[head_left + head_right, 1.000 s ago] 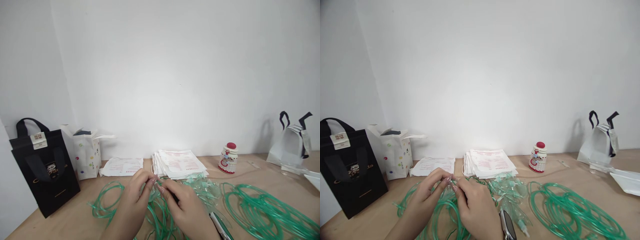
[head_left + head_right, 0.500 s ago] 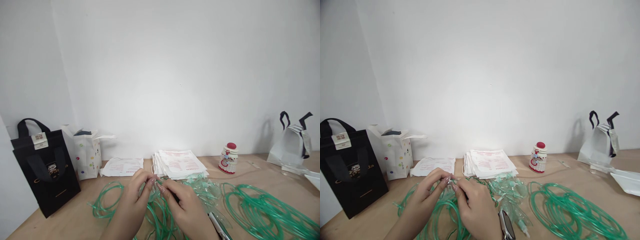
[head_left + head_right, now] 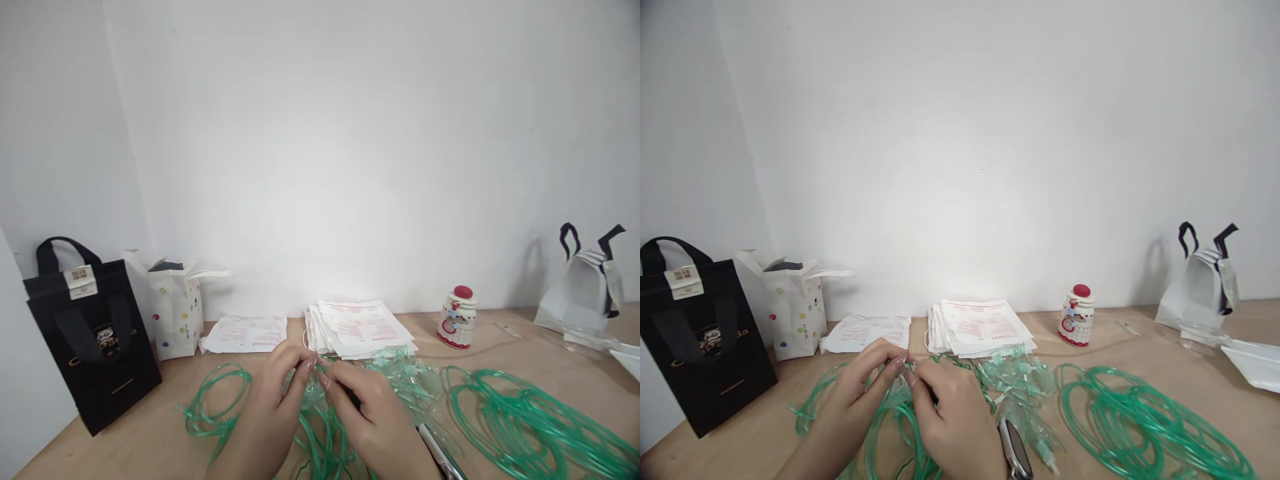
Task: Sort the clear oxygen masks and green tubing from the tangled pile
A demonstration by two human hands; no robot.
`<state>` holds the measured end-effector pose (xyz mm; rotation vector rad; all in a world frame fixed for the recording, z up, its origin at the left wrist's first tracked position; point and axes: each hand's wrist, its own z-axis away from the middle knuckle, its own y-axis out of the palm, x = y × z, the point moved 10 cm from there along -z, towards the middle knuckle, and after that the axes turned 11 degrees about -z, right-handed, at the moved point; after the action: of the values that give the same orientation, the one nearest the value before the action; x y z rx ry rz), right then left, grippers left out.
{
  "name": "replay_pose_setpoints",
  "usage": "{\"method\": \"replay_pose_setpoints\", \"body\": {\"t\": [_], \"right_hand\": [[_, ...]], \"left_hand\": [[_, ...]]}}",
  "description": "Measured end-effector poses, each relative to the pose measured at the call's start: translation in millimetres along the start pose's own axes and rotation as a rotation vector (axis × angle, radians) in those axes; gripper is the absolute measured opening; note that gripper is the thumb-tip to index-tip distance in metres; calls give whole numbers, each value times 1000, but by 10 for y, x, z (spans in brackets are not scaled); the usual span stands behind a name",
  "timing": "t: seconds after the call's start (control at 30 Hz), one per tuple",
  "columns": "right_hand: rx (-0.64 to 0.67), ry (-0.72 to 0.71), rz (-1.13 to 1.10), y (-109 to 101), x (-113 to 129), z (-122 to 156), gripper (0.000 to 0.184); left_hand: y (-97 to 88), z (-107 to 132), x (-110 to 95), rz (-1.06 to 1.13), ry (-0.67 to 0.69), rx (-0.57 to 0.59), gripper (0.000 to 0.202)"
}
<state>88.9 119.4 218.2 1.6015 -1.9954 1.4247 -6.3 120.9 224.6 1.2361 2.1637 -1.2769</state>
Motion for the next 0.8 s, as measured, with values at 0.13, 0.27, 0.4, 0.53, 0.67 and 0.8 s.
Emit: {"method": "replay_pose_setpoints", "body": {"t": [0.13,0.27,0.4,0.53,0.67,0.8], "right_hand": [[9,-11,-11,-15,19,-5,30],[38,-11,-51,-5,18,-12,29],[72,11,-124,20,-8,-27,31],[83,37,-207,24,-34,-42,32],[38,57,-223,12,-68,-38,33],[-26,34,-128,2,-50,-17,33]], "left_hand": [[-6,0,16,19,-17,-11,19],[-6,-2,33,28,-25,-25,20],[9,-8,42,21,-32,-18,21],[19,-2,59,-19,-74,-11,23],[23,19,81,-50,-107,-20,25],[-3,30,111,-46,-123,-47,25]]}}
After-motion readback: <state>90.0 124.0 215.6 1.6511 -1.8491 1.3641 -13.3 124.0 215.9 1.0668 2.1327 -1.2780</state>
